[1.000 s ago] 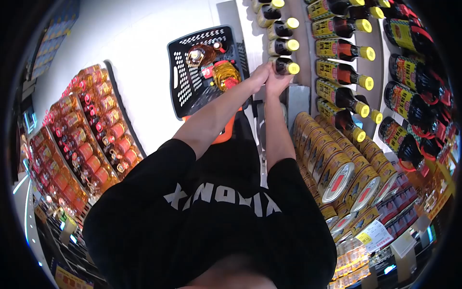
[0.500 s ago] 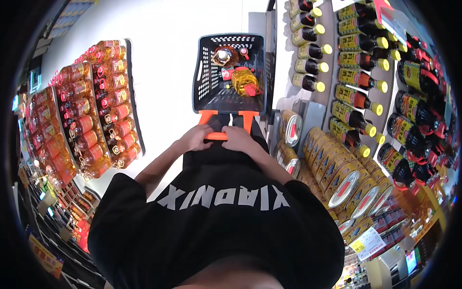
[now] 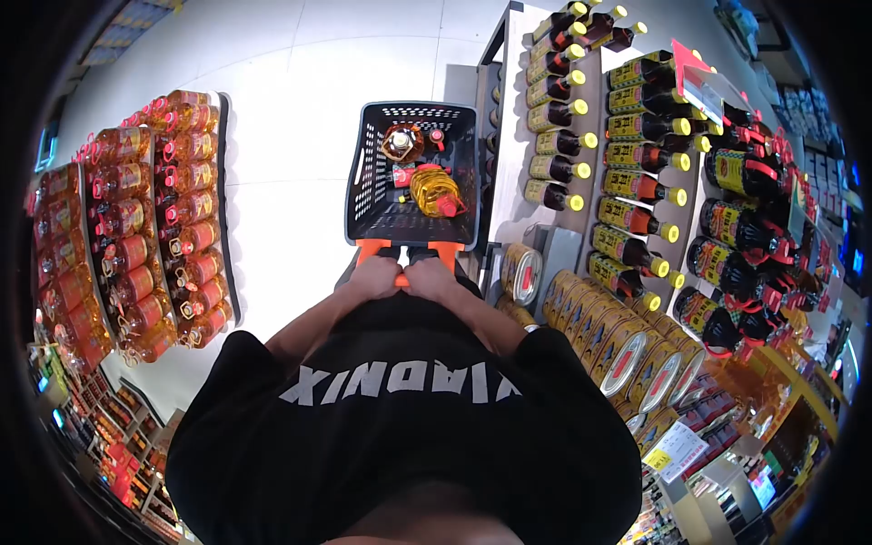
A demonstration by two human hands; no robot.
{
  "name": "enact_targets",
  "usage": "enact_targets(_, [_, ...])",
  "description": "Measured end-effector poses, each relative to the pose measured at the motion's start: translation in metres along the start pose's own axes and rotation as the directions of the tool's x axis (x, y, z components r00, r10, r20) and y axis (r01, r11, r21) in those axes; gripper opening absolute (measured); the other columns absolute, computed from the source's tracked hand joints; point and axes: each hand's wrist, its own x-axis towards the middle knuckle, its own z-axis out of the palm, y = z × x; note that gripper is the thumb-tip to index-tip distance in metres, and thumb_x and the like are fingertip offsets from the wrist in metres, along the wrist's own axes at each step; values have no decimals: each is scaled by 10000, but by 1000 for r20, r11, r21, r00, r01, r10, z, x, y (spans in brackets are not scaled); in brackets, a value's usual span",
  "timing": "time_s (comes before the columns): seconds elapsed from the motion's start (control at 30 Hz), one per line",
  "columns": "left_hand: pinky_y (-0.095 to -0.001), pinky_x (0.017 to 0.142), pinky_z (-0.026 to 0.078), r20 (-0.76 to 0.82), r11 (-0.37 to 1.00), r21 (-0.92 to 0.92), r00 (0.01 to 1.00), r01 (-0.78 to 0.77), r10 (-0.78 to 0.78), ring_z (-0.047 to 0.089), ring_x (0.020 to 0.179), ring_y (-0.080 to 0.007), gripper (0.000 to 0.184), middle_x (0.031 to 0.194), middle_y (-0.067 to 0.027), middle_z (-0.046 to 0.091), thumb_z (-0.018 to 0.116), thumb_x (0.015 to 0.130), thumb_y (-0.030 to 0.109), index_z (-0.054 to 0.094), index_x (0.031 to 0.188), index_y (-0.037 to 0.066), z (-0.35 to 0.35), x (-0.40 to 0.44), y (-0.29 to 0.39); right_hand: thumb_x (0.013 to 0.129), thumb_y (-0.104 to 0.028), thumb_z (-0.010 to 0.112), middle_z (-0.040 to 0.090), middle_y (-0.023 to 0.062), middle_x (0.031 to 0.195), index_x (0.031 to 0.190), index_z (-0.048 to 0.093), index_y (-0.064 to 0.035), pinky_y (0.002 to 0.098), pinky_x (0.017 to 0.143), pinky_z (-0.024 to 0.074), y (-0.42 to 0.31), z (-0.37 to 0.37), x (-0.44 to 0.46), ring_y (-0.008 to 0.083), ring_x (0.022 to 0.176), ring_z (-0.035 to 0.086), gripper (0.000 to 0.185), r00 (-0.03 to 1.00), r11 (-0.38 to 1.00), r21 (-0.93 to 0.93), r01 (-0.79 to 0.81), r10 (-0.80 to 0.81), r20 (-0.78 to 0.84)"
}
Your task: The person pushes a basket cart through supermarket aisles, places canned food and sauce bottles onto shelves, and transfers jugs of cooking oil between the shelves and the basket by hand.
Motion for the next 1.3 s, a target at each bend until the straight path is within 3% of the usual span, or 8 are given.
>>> enact_targets(0.1, [-439, 740, 561, -27, 1000, 20, 1000, 0, 0, 705, 815, -316, 238, 858, -167, 710, 643, 752, 252, 711, 838, 41, -3, 3, -5, 794, -337, 698, 708, 195, 868, 977, 651, -23, 452, 764, 563, 4, -8, 6, 367, 800, 699, 366, 998, 999, 2, -47, 46, 42])
enact_targets(0.57, [-429, 729, 557, -163, 986, 166, 985, -30, 57, 698, 794, -304, 226, 851, -119, 704, 659, 775, 268, 696, 880, 71, -47, 48, -32, 787, -292, 692, 718, 160, 847, 970, 691, -49, 464, 785, 540, 37, -53, 40, 347, 808, 702, 304, 984, 996, -84, -7, -8, -178])
enact_targets(0.63, [-432, 731, 556, -161, 978, 204, 984, -46, 80, 699, 799, -304, 237, 863, -123, 704, 665, 777, 275, 689, 893, 70, -56, 56, -39, 785, -275, 681, 723, 133, 826, 884, 705, -74, 471, 755, 545, 36, -67, 44, 314, 792, 715, 226, 978, 992, -121, -23, -2, -207])
enact_targets(0.67, [-424, 715, 546, -215, 979, 199, 972, -49, 92, 693, 778, -296, 249, 806, -133, 684, 685, 763, 295, 700, 833, 55, -59, 60, -40, 785, -270, 678, 723, 132, 823, 881, 706, -74, 467, 747, 549, 37, -76, 46, 312, 786, 716, 220, 977, 992, -120, -35, 9, -214])
enact_targets(0.8, [-436, 702, 552, -262, 982, 184, 962, -32, 80, 687, 739, -325, 245, 822, -146, 689, 684, 771, 298, 687, 810, 56, -85, 75, -45, 804, -278, 674, 712, 154, 811, 982, 655, -54, 454, 711, 553, 50, -90, 63, 319, 764, 708, 287, 974, 994, -103, -47, 23, -227])
enact_targets(1.0, [-431, 702, 550, -264, 978, 208, 961, -21, 77, 690, 750, -301, 225, 823, -126, 695, 673, 771, 289, 676, 818, 69, -109, 105, -64, 793, -262, 670, 706, 127, 770, 954, 634, -61, 451, 663, 555, 71, -116, 86, 309, 695, 703, 260, 952, 991, -122, -62, 21, -307])
enact_targets(1.3, [-422, 694, 550, -300, 980, 190, 946, -66, 122, 693, 741, -290, 213, 791, -123, 698, 664, 775, 274, 676, 801, 63, -164, 152, -87, 784, -265, 686, 700, 116, 767, 932, 635, -75, 445, 666, 548, 99, -169, 122, 303, 719, 704, 246, 929, 981, -175, -87, 16, -371])
